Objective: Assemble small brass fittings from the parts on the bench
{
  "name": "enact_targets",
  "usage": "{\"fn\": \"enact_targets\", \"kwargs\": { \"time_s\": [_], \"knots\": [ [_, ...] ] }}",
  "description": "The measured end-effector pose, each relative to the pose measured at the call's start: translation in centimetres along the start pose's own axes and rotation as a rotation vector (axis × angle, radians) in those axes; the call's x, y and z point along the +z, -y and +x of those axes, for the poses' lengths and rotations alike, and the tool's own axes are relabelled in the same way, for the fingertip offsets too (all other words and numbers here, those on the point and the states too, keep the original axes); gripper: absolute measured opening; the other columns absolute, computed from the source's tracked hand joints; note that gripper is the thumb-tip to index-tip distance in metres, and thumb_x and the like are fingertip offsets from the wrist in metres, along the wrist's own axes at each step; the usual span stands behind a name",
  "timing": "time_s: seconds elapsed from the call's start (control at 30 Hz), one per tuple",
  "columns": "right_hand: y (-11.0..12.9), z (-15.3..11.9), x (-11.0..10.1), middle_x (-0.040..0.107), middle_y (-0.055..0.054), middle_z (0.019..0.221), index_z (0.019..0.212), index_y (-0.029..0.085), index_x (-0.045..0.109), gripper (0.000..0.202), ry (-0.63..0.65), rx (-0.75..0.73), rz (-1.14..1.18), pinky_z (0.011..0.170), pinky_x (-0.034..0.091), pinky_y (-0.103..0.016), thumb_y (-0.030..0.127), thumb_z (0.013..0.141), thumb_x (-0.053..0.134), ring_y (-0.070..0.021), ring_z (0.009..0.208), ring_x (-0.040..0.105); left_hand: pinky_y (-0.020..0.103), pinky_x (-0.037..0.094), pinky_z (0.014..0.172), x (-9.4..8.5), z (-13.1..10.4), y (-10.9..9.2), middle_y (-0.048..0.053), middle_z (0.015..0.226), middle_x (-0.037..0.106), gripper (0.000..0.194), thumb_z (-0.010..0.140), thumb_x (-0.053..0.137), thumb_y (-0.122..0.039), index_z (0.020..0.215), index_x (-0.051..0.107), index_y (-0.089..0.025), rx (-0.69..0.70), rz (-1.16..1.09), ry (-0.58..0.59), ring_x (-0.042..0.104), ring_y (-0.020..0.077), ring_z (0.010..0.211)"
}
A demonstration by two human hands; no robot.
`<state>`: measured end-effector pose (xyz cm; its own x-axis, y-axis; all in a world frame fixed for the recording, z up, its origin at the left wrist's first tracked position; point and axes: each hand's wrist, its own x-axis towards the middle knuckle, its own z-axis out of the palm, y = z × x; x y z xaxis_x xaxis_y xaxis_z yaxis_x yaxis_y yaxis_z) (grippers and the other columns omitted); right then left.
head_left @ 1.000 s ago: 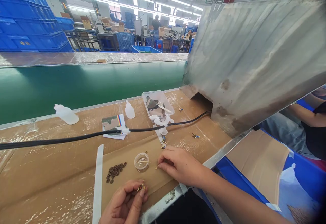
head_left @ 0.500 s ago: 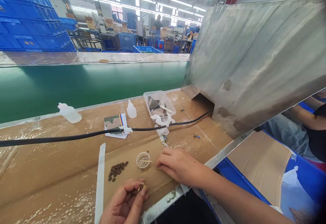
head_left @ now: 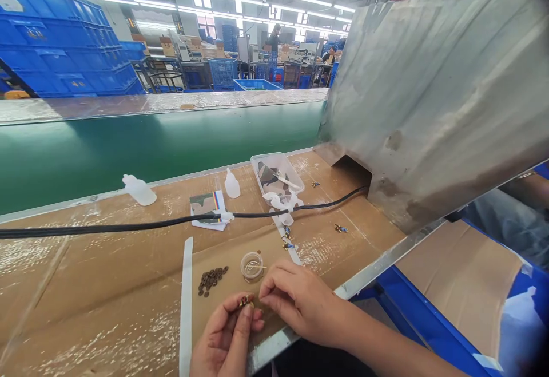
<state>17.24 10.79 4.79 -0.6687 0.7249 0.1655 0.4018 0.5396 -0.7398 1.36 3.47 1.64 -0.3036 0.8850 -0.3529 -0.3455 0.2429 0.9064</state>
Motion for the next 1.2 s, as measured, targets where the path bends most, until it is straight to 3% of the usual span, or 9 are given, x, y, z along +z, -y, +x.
{"fn": "enact_targets", "kwargs": {
  "time_s": [0.33,0.73,0.93,1.2],
  "knots": [
    [0.0,-0.6,1.7,0.062,-0.003,0.093,0.096,0.019,0.061,0.008,-0.104,-0.052,0.034,0.073,0.045,-0.022,0.019,0.095,0.053,-0.0138,0.083,0.059,0.024,0.056,0.071,0.5,0.0,0.1,0.005,0.074,0.073,0.035,0.06,0.085,-0.042,0.082,0.075,-0.016,-0.052,-0.06,0.038,0.064,0.0147,0.066],
    [-0.5,-0.5,2.3,0.06,-0.002,0.086,0.091,0.017,0.064,0.005,-0.165,-0.048,0.199,0.073,0.044,-0.02,0.016,0.092,0.058,-0.0128,0.083,0.058,0.025,0.052,0.07,0.1,-0.1,0.6,0.004,0.07,0.069,0.033,0.065,0.081,-0.044,0.083,0.072,-0.017,-0.043,-0.035,0.054,0.061,0.0154,0.067],
    [-0.5,-0.4,2.1,0.059,-0.002,0.085,0.089,0.016,0.063,0.004,-0.144,-0.052,0.217,0.072,0.043,-0.018,0.013,0.09,0.06,-0.0119,0.083,0.057,0.026,0.051,0.07,-0.1,0.1,0.7,0.003,0.069,0.067,0.032,0.068,0.079,-0.044,0.082,0.071,-0.017,-0.046,-0.021,0.1,0.06,0.0167,0.069],
    [-0.2,-0.5,1.1,0.059,-0.003,0.093,0.094,0.018,0.06,0.009,-0.035,-0.085,0.062,0.076,0.044,-0.02,0.02,0.097,0.051,-0.0123,0.084,0.058,0.025,0.049,0.07,-0.2,0.0,0.4,0.001,0.067,0.063,0.028,0.076,0.071,-0.046,0.078,0.068,-0.019,-0.011,0.056,0.171,0.056,0.0151,0.067]
  ]
}}
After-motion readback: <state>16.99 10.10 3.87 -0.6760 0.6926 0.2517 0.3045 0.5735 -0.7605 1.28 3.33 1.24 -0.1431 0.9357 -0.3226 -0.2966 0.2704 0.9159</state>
